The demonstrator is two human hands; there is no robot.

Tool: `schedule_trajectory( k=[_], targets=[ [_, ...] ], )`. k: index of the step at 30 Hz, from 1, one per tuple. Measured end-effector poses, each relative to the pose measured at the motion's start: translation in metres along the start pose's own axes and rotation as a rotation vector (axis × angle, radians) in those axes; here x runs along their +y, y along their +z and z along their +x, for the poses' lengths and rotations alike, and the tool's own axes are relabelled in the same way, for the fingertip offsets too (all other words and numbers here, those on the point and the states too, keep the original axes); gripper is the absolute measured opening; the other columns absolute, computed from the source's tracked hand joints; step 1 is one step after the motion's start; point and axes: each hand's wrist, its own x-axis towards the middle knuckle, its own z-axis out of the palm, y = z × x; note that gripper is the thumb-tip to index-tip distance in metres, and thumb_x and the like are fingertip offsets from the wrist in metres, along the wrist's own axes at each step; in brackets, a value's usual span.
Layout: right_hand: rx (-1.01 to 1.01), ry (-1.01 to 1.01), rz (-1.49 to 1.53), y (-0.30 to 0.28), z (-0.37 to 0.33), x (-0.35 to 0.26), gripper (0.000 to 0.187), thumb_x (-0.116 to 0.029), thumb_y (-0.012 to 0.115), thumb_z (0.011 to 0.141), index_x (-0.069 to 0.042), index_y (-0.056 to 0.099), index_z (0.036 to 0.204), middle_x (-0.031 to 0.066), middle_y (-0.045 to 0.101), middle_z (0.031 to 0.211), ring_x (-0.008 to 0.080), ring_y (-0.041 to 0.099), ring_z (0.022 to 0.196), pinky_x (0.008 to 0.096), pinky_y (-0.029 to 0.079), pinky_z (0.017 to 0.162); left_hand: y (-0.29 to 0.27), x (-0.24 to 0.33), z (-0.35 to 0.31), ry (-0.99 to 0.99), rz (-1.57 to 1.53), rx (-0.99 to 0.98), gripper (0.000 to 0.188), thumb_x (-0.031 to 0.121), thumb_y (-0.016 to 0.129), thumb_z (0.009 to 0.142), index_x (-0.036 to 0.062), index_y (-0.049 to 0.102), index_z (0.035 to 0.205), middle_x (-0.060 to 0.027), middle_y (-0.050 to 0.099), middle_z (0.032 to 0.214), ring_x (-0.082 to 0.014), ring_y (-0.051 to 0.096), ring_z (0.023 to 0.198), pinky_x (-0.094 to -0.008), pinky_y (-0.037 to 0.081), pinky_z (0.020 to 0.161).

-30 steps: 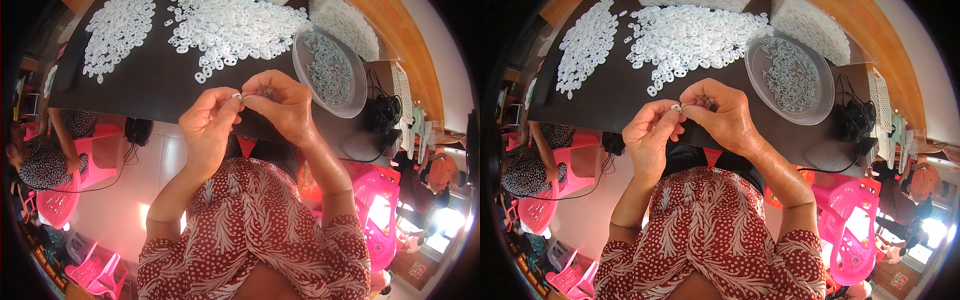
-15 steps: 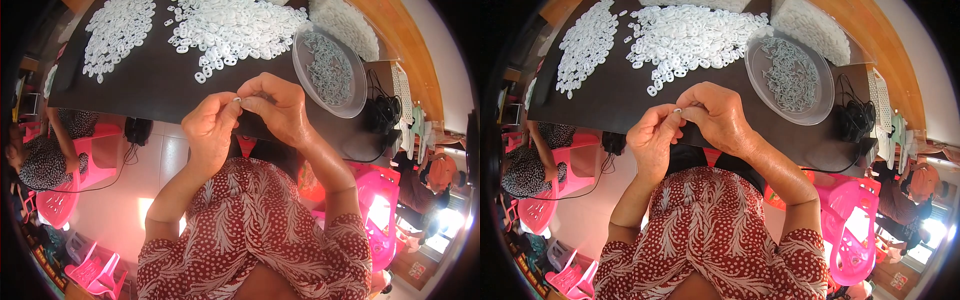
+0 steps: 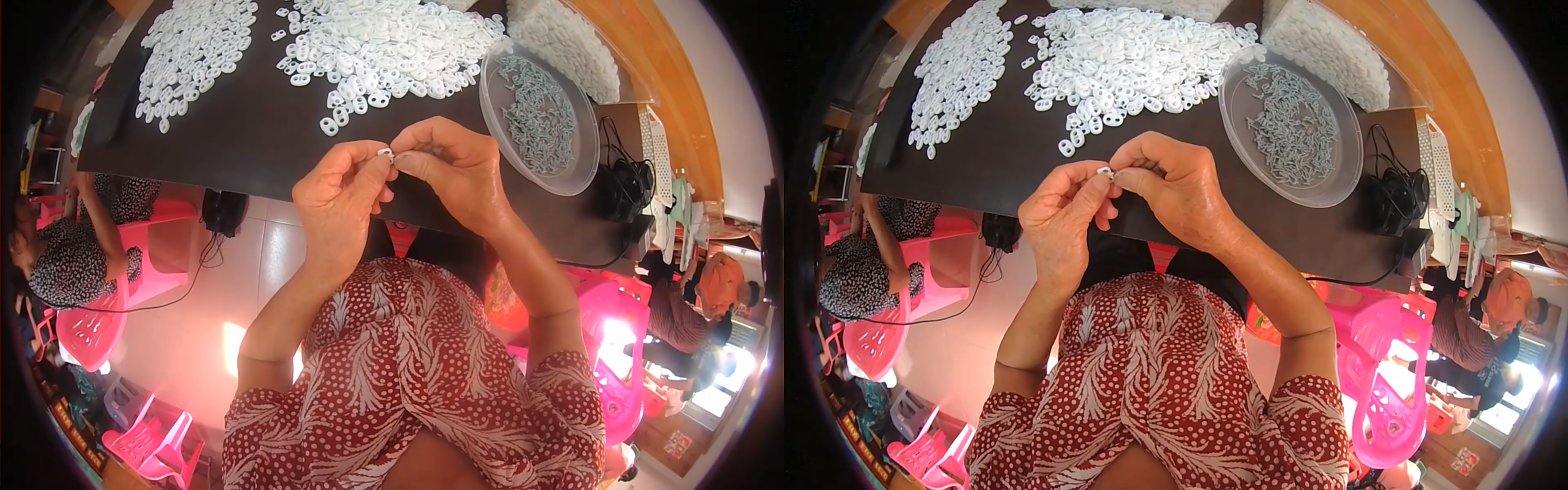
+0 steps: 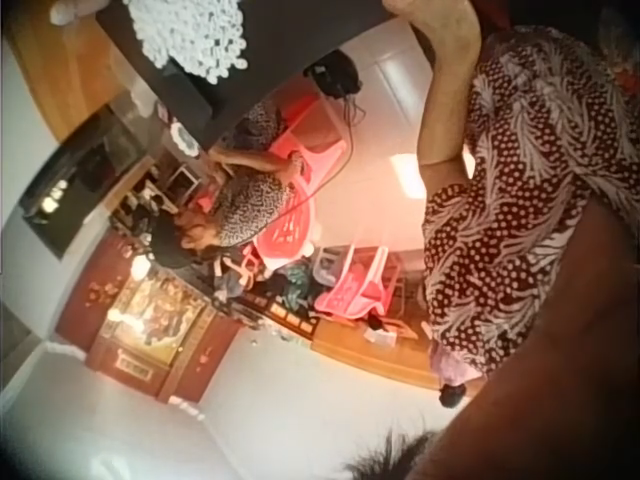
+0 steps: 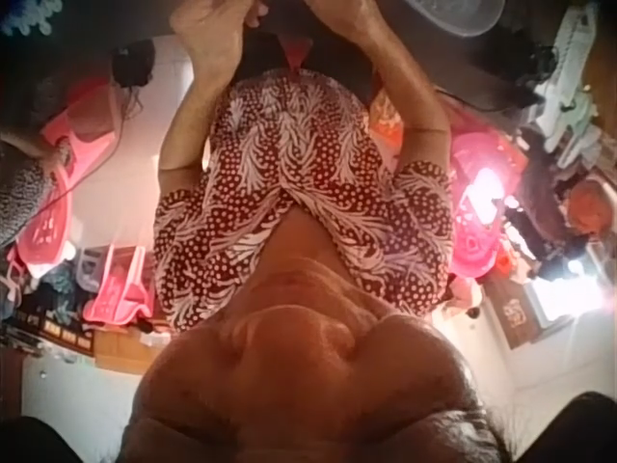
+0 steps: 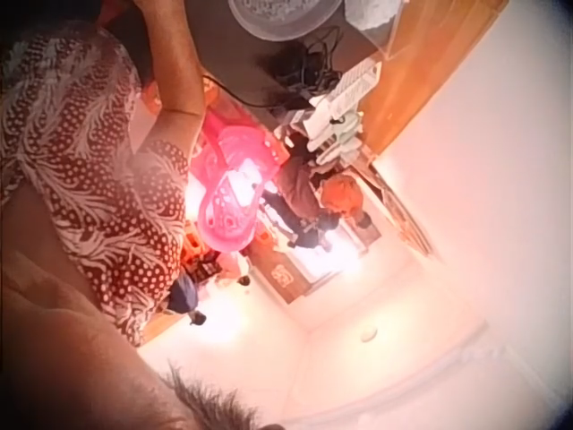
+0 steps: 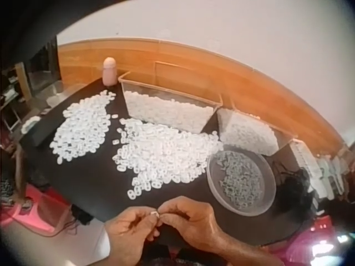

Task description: Inserting small metal pins into white plastic components to assemble them.

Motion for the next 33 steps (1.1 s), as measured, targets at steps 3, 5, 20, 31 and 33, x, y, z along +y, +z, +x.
schedule_trajectory(
  k=[3,5,20,31,33],
  targets=[
    [0.003,-0.017,-0.003,0.000,0.001,0.001,0.009,0.001,0.063,0.080,0.001,0.062,0.089,0.0040,0.065,0.079,0.0066,0.059,0.075,0.0219,0.049,0.067,-0.001,-0.002,0.002,0.002,-0.016,0.002,0.011,0.007,0.060,0.088,-0.0010,0.064,0.096,-0.0031,0.064,0.078,-0.0053,0.055,0.060,-0.0167,0.041,0.051],
    [0.038,-0.011,0.036,0.000,0.001,0.004,0.011,0.000,0.064,0.080,0.001,0.062,0.091,0.0040,0.065,0.081,0.0070,0.060,0.076,0.0226,0.049,0.068,-0.002,-0.001,0.003,-0.005,-0.043,-0.006,0.011,0.007,0.060,0.088,-0.0015,0.063,0.096,-0.0036,0.064,0.078,-0.0057,0.055,0.060,-0.0170,0.041,0.051],
    [0.104,0.017,0.099,0.002,-0.003,0.009,0.014,0.001,0.067,0.079,0.002,0.063,0.093,0.0040,0.066,0.084,0.0073,0.060,0.078,0.0227,0.050,0.070,0.000,0.001,0.002,-0.024,-0.056,-0.016,0.013,0.005,0.060,0.088,-0.0047,0.062,0.096,-0.0084,0.065,0.078,-0.0090,0.057,0.060,-0.0195,0.044,0.051],
    [0.081,-0.006,0.079,0.003,-0.003,0.009,0.009,0.002,0.064,0.081,0.002,0.063,0.090,0.0030,0.064,0.081,0.0067,0.058,0.076,0.0219,0.048,0.069,0.002,-0.004,-0.003,0.028,-0.027,-0.015,0.010,0.004,0.059,0.089,-0.0011,0.062,0.097,-0.0022,0.063,0.081,-0.0049,0.056,0.068,-0.0180,0.046,0.058],
    [0.069,-0.021,0.070,0.003,-0.003,0.010,0.008,0.002,0.063,0.081,0.002,0.063,0.089,0.0029,0.064,0.081,0.0067,0.058,0.076,0.0219,0.048,0.069,0.003,-0.005,-0.002,0.085,-0.007,-0.001,0.010,0.003,0.059,0.088,-0.0020,0.062,0.097,-0.0028,0.063,0.082,-0.0055,0.057,0.071,-0.0193,0.049,0.061]
  ],
)
